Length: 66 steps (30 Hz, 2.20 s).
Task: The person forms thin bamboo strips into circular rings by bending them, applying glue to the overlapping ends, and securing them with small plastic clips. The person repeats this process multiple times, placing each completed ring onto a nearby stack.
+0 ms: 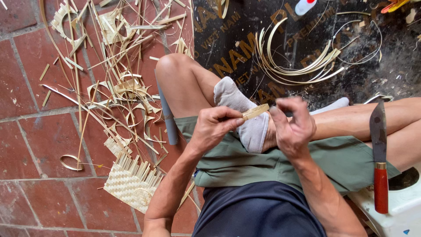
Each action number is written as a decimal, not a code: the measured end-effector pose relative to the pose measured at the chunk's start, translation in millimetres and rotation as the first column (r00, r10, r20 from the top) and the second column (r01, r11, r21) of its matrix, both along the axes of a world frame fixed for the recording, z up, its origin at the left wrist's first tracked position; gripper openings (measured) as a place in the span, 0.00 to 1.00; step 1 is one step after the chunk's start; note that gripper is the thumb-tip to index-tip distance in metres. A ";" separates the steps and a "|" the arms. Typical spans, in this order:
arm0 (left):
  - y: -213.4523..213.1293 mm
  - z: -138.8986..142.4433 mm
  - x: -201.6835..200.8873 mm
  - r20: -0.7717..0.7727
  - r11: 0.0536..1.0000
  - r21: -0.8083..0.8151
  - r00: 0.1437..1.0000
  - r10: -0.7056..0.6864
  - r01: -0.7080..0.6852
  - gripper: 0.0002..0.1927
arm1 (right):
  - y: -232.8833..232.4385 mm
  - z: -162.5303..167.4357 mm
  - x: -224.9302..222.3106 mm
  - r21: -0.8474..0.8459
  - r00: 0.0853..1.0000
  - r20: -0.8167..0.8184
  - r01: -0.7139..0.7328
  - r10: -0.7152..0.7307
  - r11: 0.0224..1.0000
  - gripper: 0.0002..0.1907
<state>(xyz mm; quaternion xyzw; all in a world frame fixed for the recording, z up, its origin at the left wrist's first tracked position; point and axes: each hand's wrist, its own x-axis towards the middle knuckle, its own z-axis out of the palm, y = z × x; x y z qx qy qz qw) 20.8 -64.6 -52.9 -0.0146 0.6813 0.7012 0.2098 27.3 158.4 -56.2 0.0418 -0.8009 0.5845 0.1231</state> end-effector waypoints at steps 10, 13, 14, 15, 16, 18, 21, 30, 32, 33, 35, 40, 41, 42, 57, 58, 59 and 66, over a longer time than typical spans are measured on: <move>29.2 21.7 13.5 -0.324 0.965 -0.254 0.946 -0.026 -0.061 0.06 | -15.2 -41.2 45.8 -0.712 0.919 0.356 0.146 0.173 0.687 0.17; 39.6 29.8 15.4 -0.373 0.937 -0.344 0.925 -0.073 -0.064 0.07 | -8.2 -39.6 40.2 -0.706 0.918 0.366 0.166 0.155 0.688 0.15; 45.1 31.4 16.9 -0.483 0.916 -0.387 0.869 -0.106 -0.104 0.09 | -6.1 -38.6 38.9 -0.714 0.911 0.385 0.193 0.148 0.673 0.14; 50.6 32.6 18.8 -0.582 0.893 -0.425 0.801 -0.142 -0.151 0.12 | -4.6 -37.9 37.4 -0.723 0.902 0.406 0.219 0.146 0.655 0.13; 54.9 33.6 20.6 -0.669 0.867 -0.455 0.720 -0.183 -0.202 0.14 | -3.6 -37.6 35.8 -0.718 0.899 0.415 0.230 0.139 0.657 0.13; 60.5 34.9 23.2 -0.739 0.833 -0.486 0.632 -0.231 -0.264 0.15 | -1.9 -37.8 33.2 -0.712 0.895 0.427 0.245 0.130 0.658 0.13; 62.8 37.4 24.0 -0.770 0.806 -0.519 0.564 -0.297 -0.285 0.16 | 0.9 -37.2 32.0 -0.722 0.892 0.427 0.239 0.148 0.649 0.13; 68.9 55.0 18.6 -0.795 0.817 -0.459 0.571 -0.203 -0.348 0.15 | 9.4 -0.8 17.1 -0.658 0.919 0.340 0.081 0.200 0.749 0.11; 64.5 54.2 18.6 -0.706 0.875 -0.392 0.703 -0.087 -0.284 0.13 | 17.1 11.7 6.8 -0.361 0.955 0.190 -0.146 0.226 0.921 0.11; 60.9 51.9 18.3 -0.611 0.919 -0.320 0.791 -0.015 -0.230 0.12 | 20.6 17.3 1.8 -0.177 0.958 0.120 -0.239 0.262 0.955 0.11; 56.5 43.5 16.4 -0.471 0.953 -0.232 0.880 0.064 -0.193 0.10 | 24.2 24.5 -12.0 -0.059 0.925 -0.037 -0.381 0.379 0.923 0.12; 50.8 18.7 27.8 -0.294 0.952 -0.230 0.947 0.132 -0.204 0.10 | 19.2 28.7 -29.7 0.028 0.852 -0.043 -0.520 0.521 0.853 0.13; 50.9 12.9 29.9 -0.221 0.961 -0.190 0.962 0.160 -0.203 0.12 | 18.1 27.2 -32.4 -0.010 0.839 0.003 -0.544 0.544 0.839 0.14; 51.5 7.2 31.2 -0.147 0.966 -0.148 0.971 0.188 -0.210 0.14 | 17.5 25.6 -35.2 -0.047 0.820 0.049 -0.568 0.570 0.821 0.16; 26.8 0.5 25.7 0.026 0.979 -0.008 0.978 0.205 -0.205 0.16 | -1.1 13.4 -38.6 -0.425 0.784 0.378 -0.325 0.492 0.845 0.49; 26.1 2.2 25.6 0.028 0.979 0.002 0.979 0.202 -0.202 0.16 | -2.7 12.2 -35.7 -0.415 0.815 0.355 -0.301 0.457 0.859 0.47; 25.8 3.5 24.6 0.010 0.977 0.007 0.977 0.215 -0.215 0.16 | -4.2 11.2 -32.6 -0.403 0.849 0.325 -0.275 0.417 0.873 0.45; 39.6 12.1 19.1 -0.108 0.966 -0.100 0.968 0.226 -0.237 0.15 | -11.3 20.9 -14.0 -0.177 0.883 0.383 -0.220 0.273 0.959 0.42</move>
